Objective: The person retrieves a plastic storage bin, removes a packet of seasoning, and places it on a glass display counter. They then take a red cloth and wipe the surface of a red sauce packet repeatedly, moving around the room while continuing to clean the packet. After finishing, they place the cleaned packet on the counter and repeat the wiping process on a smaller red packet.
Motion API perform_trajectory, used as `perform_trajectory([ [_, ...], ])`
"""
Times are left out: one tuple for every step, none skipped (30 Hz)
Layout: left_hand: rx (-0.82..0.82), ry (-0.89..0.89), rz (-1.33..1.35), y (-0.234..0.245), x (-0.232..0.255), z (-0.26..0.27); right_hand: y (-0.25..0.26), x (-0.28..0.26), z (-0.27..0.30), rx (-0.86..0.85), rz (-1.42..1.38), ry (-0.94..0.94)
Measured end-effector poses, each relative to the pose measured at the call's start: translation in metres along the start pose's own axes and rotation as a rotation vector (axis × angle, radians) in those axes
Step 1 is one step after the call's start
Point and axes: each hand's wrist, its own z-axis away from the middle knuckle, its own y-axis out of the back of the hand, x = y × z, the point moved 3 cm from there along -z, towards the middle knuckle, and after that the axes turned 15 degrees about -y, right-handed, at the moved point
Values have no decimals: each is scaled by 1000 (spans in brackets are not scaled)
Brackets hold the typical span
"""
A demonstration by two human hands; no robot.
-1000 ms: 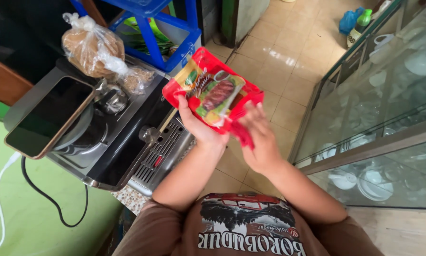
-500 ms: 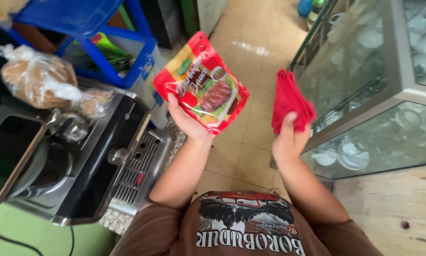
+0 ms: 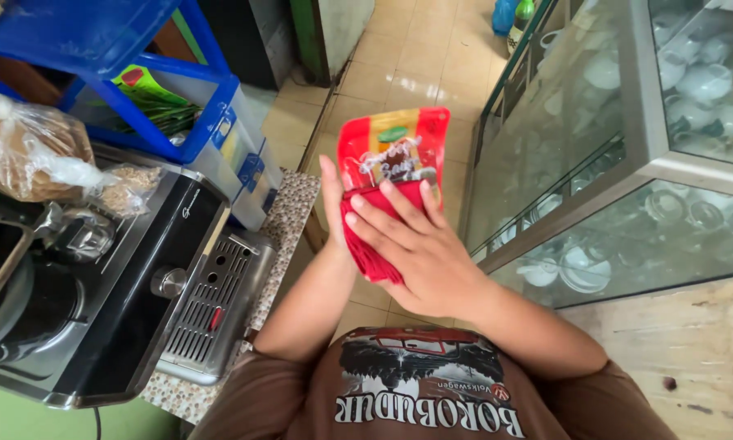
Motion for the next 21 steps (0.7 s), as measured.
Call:
perform_trajectory([
  [0,1,0,4,0,0,2,12,-7,0,0,-1],
  [5,14,-1,8,-1,0,3,25,-14,-40,-28,-36],
  [11,30,-1,12,-2,-1,4,39,-21,-80,-56,-72],
  [11,33,0,16,-4,-1,11,44,-22,-80,-56,-76],
  [12,51,1,20,-7,-3,18,52,-24,-115,-67,-118],
  [13,68,3,23,-11,-5,25,60,-25,-150,-79,-161],
  [9,76,8,26,-17,-7,28,55,-17,-147,-73,-168],
  [11,96,13,29,-23,-9,29,48,-7,-197,-35,-123],
  [8,116,16,31,-29,-13,30,42,1,-242,4,-79],
  [0,124,20,30,-36,-17,32,49,2,-236,12,-86],
  [5,149,24,31,-44,-16,35,54,6,-177,-15,-104],
  [10,174,28,32,-53,-16,39,60,10,-118,-41,-122],
  [4,183,30,6,-64,-12,41,76,9,-111,-35,-130],
  [138,262,-42,-16,-78,-6,44,95,8,-62,-73,-238],
  [276,341,-116,-37,-90,3,47,114,8,-14,-113,-348],
  [272,352,-116,-34,-100,1,51,119,12,-9,-109,-358],
  [269,377,-128,-31,-112,1,55,125,16,-5,-127,-379],
  [267,402,-139,-28,-123,0,60,131,20,-2,-145,-399],
  [257,412,-136,-18,-127,-12,61,128,30,7,-135,-406],
  [293,417,-17,-8,-131,-25,61,124,39,0,-130,-350],
  [334,425,103,2,-136,-36,62,118,50,-10,-125,-297],
])
